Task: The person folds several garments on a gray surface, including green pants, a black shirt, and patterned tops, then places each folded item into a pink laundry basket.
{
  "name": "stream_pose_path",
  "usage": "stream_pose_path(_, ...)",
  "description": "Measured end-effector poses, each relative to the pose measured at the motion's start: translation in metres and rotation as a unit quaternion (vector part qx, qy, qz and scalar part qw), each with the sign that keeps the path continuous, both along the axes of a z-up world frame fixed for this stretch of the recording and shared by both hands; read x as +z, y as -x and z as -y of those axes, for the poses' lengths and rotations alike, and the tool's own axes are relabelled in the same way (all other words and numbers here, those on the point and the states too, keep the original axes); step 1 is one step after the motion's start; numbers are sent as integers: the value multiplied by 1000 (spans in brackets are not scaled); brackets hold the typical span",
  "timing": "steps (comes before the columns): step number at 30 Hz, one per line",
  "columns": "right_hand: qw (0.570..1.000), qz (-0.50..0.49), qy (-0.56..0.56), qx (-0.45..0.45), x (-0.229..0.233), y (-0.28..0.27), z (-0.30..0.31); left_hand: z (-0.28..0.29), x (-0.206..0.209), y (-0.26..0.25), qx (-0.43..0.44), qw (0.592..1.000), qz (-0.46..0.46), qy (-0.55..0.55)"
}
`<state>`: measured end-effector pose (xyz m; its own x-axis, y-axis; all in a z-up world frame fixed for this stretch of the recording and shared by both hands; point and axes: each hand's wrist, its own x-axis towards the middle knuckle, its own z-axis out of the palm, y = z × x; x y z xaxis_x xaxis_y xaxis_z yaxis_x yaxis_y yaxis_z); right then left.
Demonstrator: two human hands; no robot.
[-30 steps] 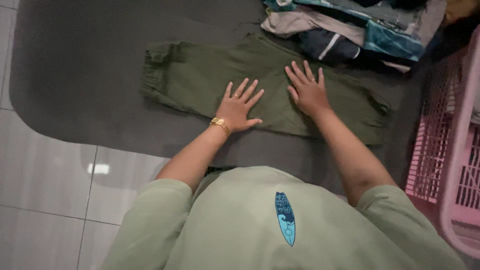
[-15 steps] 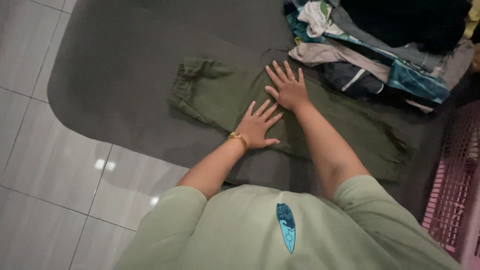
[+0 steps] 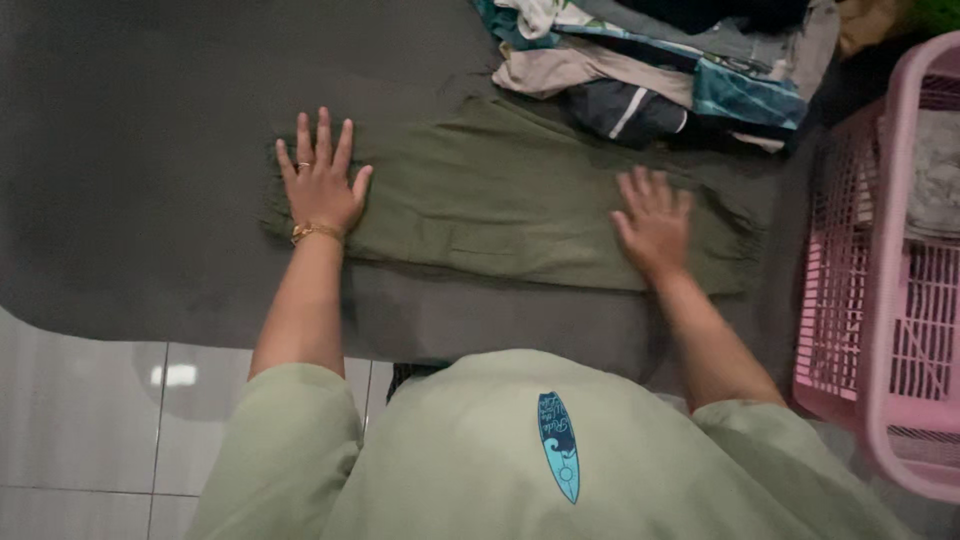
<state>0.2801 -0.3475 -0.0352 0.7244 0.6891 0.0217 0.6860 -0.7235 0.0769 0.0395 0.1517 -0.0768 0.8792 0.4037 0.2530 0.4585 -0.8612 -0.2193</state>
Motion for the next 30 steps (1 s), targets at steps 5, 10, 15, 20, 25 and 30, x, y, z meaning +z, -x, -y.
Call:
stream_pose_path(5,993,-53,-99,-47,1,-25,83,-4,13,-3,8,994,-10,110)
stream_pose_path(10,967,227,89,-77,-2,-21,116,39,53,-28,43,982,-3,185)
stream_pose_path(15,862,-109,-284,-405,0,-19,159,135,72,-70,-185,953,-7,241)
stream_pose_path(20,630,-403,-476,-462,-21,-24,196,215,48,-100,-285,917,-58,271)
stream_pose_path(25,397,-540,-592,-448,-18,-26,220,231,35,-118,-237,941,-19,240)
stream_pose_path(30,349,-545,-725,-236,66,-16,187,231,33,-143,-193,949,-66,242)
